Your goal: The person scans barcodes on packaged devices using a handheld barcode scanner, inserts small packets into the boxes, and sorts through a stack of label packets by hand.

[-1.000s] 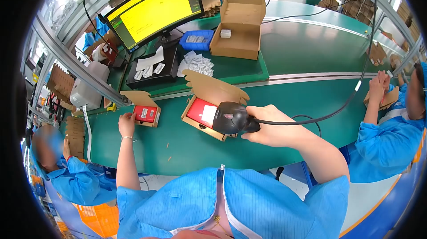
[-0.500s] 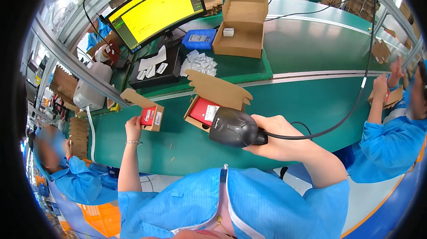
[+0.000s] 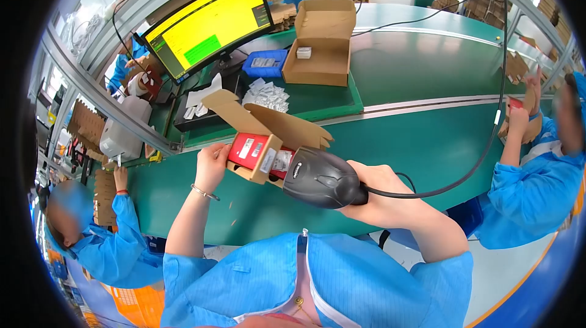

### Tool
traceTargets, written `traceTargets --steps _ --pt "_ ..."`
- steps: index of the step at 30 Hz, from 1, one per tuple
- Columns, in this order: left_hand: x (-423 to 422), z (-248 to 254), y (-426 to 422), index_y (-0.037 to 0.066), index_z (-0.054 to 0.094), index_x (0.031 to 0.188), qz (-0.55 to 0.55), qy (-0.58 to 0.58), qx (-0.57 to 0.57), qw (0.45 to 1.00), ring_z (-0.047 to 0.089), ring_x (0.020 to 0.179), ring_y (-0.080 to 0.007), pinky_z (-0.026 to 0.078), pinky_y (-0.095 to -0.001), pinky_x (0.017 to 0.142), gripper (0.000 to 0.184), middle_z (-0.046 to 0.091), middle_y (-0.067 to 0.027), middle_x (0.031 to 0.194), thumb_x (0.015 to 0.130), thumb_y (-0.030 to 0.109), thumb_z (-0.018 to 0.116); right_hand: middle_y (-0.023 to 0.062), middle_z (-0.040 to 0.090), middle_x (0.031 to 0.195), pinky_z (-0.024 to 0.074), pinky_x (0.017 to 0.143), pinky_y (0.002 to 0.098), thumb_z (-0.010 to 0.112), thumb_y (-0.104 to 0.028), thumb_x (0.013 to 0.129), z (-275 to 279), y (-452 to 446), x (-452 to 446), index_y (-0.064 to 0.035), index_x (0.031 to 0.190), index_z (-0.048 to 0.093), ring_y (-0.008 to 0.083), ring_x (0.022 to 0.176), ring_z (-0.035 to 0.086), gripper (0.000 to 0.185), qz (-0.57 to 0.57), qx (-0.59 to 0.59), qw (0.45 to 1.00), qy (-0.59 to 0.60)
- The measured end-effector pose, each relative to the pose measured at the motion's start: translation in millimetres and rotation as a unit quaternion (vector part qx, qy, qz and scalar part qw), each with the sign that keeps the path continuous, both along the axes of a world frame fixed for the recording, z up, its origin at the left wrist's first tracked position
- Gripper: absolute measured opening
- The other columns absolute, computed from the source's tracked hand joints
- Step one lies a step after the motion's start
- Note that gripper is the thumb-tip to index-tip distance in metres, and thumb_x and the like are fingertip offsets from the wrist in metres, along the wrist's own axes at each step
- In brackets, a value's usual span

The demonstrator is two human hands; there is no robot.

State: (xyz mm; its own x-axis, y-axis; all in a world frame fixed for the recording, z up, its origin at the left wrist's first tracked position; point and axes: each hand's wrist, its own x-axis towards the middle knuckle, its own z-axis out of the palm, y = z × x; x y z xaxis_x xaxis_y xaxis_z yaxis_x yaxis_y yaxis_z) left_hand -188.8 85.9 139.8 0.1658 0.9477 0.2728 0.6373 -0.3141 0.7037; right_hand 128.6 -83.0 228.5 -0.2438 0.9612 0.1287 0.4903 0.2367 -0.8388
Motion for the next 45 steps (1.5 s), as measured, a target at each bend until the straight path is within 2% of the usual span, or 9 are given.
traceTargets --steps 8,12,20,28,35,38,40,42,45 --pt "34.6 20.8 -13.2 -0.002 0.064 0.094 -0.069 -0.082 0.075 0.991 0.06 0.059 -0.0252 0.046 -0.0336 0.057 0.018 0.065 -0.0153 0.08 0.087 0.013 0.059 0.0156 0.065 0.084 0.05 0.068 0.0331 0.072 -0.01 0.07 7.4 2.6 8.9 -0.0031 0.114 0.054 0.0294 0.074 0.064 0.048 -0.02 -0.011 1.0 -0.006" --pt "-0.1 34.1 -18.5 -0.001 0.054 0.119 -0.104 -0.288 -0.251 0.918 0.062 0.069 -0.0123 0.045 -0.0224 0.057 0.032 0.066 -0.007 0.09 0.091 0.013 0.05 0.0198 0.063 0.077 0.049 0.064 0.0365 0.07 -0.015 0.073 17.1 26.3 2.1 0.002 0.102 0.054 0.0333 0.07 0.064 0.037 0.013 -0.046 0.998 -0.048" --pt "-2.1 50.7 -48.8 -0.005 0.046 0.126 -0.091 -0.382 -0.325 0.86 0.067 0.082 -0.0207 0.052 -0.0258 0.064 0.04 0.066 -0.0172 0.099 0.091 0.012 0.053 0.0208 0.064 0.079 0.0502 0.067 0.0381 0.068 -0.019 0.075 12.5 51.5 -4.7 0.0021 0.09 0.054 0.0346 0.074 0.064 0.029 0.041 -0.051 0.991 -0.114" --pt "39.3 60.1 -52.5 -0.001 0.066 0.084 -0.116 -0.176 -0.255 0.944 0.058 0.053 -0.0106 0.041 -0.0215 0.046 0.02 0.066 -0.0049 0.068 0.077 0.017 0.074 0.021 0.063 0.078 0.049 0.065 0.0369 0.069 -0.014 0.073 20.5 35.2 -0.3 0.0029 0.096 0.054 0.0351 0.073 0.063 0.032 0.01 -0.068 0.993 -0.094" --pt "79.8 38.1 -35.8 0.006 0.063 0.068 -0.107 0.206 0.128 0.964 0.062 0.057 -0.0266 0.048 -0.0353 0.053 0.038 0.064 -0.0114 0.066 0.063 0.041 0.079 0.0196 0.063 0.082 0.0494 0.067 0.0364 0.071 -0.014 0.071 12.1 20.2 -0.1 -0.0003 0.11 0.054 0.0347 0.074 0.063 0.044 0.011 -0.024 0.998 -0.057" --pt "61.5 39.3 -24.9 0.007 0.065 0.073 -0.072 0.087 0.17 0.979 0.057 0.05 -0.0224 0.044 -0.0324 0.048 0.036 0.058 -0.0063 0.057 0.067 0.04 0.078 0.0195 0.063 0.083 0.0493 0.067 0.0369 0.071 -0.015 0.072 12.4 21.4 -5.9 -0.0006 0.108 0.054 0.0346 0.074 0.063 0.042 0.0 -0.055 0.998 -0.034" --pt "35.8 43.7 -27.0 0.003 0.065 0.081 -0.04 -0.031 0.033 0.998 0.032 0.043 -0.0084 0.029 -0.0246 0.042 0.026 0.042 -0.0001 0.047 0.069 0.02 0.08 0.0195 0.064 0.083 0.0493 0.068 0.037 0.071 -0.015 0.072 15.5 25.3 -7.7 -0.0003 0.107 0.054 0.0345 0.074 0.063 0.041 -0.006 -0.076 0.996 -0.044" --pt "5.9 12.8 -21.7 0.002 0.066 0.091 -0.055 -0.109 -0.029 0.992 0.032 0.047 -0.0045 0.029 -0.0225 0.043 0.029 0.04 0.0031 0.049 0.069 0.016 0.08 0.0195 0.064 0.083 0.0493 0.068 0.0371 0.07 -0.015 0.072 13.7 28.5 -7.2 -0.0001 0.106 0.054 0.0344 0.074 0.063 0.04 -0.008 -0.094 0.994 -0.052" --pt "-5.5 -22.9 -37.5 0.003 0.06 0.114 -0.091 -0.066 -0.041 0.993 0.033 0.05 -0.0052 0.03 -0.0227 0.045 0.062 0.039 0.0035 0.053 0.061 0.021 0.086 0.0193 0.064 0.084 0.0496 0.068 0.0369 0.07 -0.016 0.072 6.5 36.4 -6.1 0.0 0.105 0.054 0.0338 0.074 0.064 0.04 0.009 -0.067 0.996 -0.062"
